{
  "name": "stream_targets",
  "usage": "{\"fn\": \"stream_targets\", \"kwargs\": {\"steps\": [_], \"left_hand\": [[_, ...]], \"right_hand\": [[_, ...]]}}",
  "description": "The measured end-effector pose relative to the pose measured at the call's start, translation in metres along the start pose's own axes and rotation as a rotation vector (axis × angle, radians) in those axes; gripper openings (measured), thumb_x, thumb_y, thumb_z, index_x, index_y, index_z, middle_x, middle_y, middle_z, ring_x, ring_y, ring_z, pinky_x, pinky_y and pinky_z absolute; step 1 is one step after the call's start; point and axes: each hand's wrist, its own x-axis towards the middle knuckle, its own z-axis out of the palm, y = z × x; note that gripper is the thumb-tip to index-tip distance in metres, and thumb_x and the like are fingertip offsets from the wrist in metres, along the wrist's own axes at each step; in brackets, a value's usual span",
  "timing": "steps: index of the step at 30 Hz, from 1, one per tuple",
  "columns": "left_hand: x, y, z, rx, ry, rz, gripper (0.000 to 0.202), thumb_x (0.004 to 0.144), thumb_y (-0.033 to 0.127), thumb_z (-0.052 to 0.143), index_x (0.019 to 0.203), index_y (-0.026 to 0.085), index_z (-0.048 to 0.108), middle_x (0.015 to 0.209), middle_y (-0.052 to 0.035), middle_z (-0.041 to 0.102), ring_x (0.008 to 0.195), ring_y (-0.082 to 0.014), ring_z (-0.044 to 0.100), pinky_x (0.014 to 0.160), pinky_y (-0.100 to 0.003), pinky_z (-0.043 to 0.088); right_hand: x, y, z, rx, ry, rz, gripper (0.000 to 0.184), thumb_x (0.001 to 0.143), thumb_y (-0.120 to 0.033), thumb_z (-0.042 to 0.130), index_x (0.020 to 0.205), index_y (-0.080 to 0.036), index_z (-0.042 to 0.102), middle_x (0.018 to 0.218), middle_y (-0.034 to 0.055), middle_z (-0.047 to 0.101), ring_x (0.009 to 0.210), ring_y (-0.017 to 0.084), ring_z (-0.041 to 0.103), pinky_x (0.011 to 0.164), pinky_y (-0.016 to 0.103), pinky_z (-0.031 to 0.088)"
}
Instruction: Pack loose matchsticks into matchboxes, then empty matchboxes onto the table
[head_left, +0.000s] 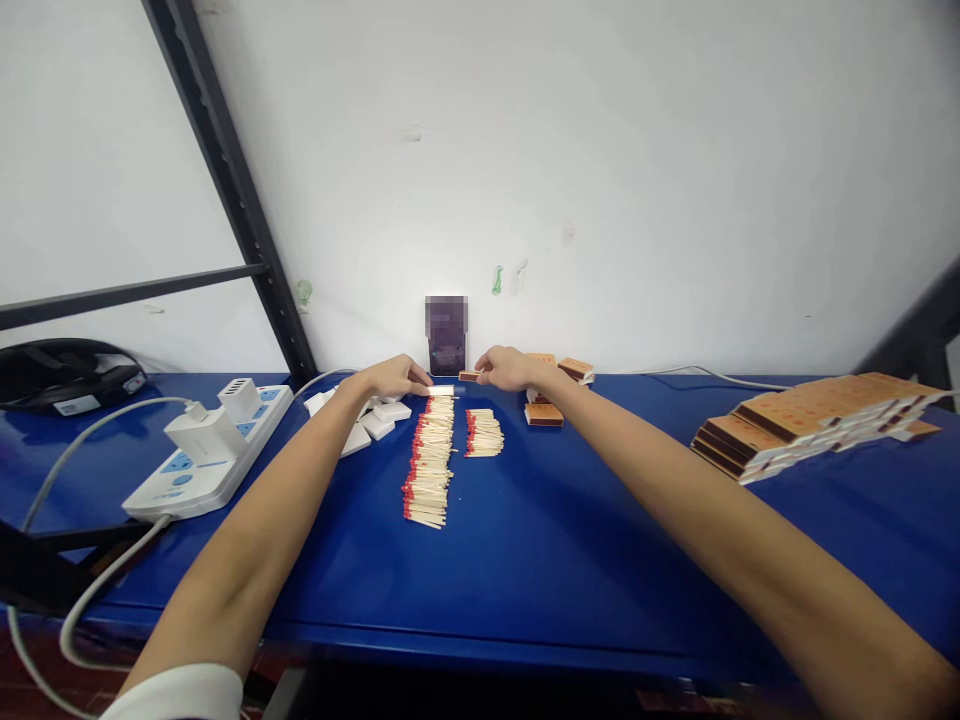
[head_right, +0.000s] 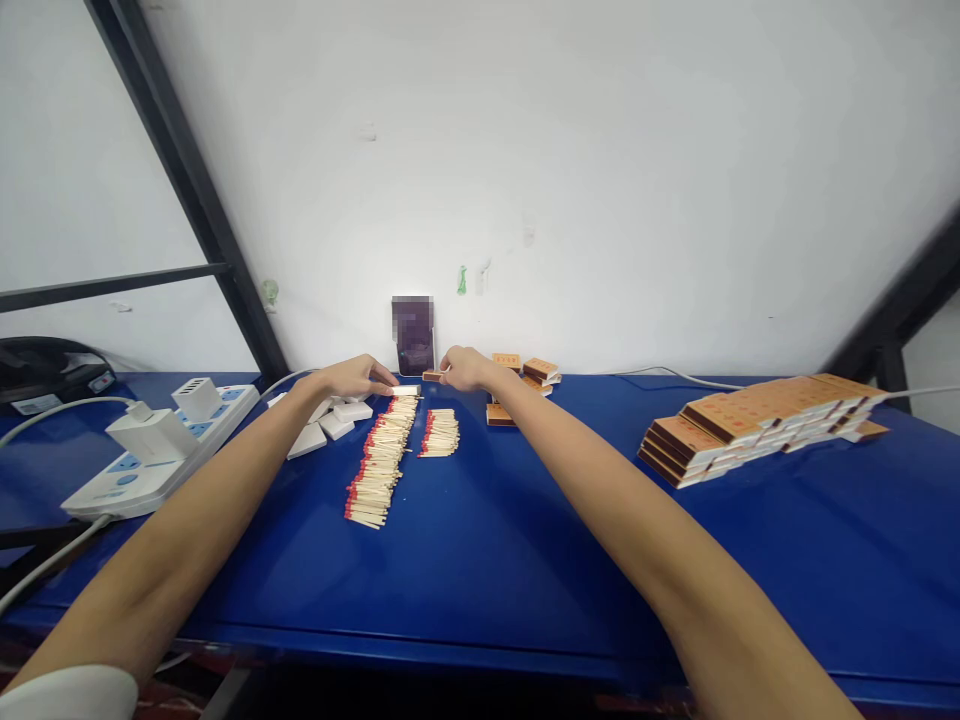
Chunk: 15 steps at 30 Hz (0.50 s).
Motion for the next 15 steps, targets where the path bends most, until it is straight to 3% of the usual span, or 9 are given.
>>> {"fn": "stream_targets", "kwargs": {"steps": [3,6,15], "left_hand": [[0.000,0.000,0.001,0.007,0.034,-0.015,0.034,0.067,0.031,0.070,0.097,0.013,0.075,0.100,-0.0089,0.073,0.091,-0.0222,0.065,0.081,-0.028,0.047],[-0.001,-0.001,0.002,-0.018,0.059,-0.033,0.038,0.066,0.031,0.073,0.099,0.013,0.074,0.105,-0.0098,0.072,0.096,-0.0230,0.064,0.084,-0.029,0.048],[-0.005,0.000,0.003,-0.077,0.066,-0.067,0.050,0.065,0.035,0.076,0.108,0.010,0.070,0.115,-0.0133,0.068,0.103,-0.0259,0.064,0.089,-0.031,0.048]], "right_hand": [[0.001,-0.005,0.010,0.299,0.034,0.068,0.043,0.080,-0.023,0.060,0.121,-0.008,0.061,0.106,0.0172,0.067,0.090,0.024,0.064,0.079,0.034,0.052],[0.007,-0.010,0.024,0.655,0.053,0.171,0.048,0.082,-0.023,0.058,0.127,-0.010,0.052,0.115,0.0180,0.061,0.086,0.020,0.064,0.075,0.032,0.056],[0.023,-0.016,0.049,0.847,0.090,0.244,0.040,0.086,-0.021,0.052,0.125,-0.017,0.047,0.121,0.0143,0.054,0.094,0.019,0.058,0.076,0.033,0.057]]}}
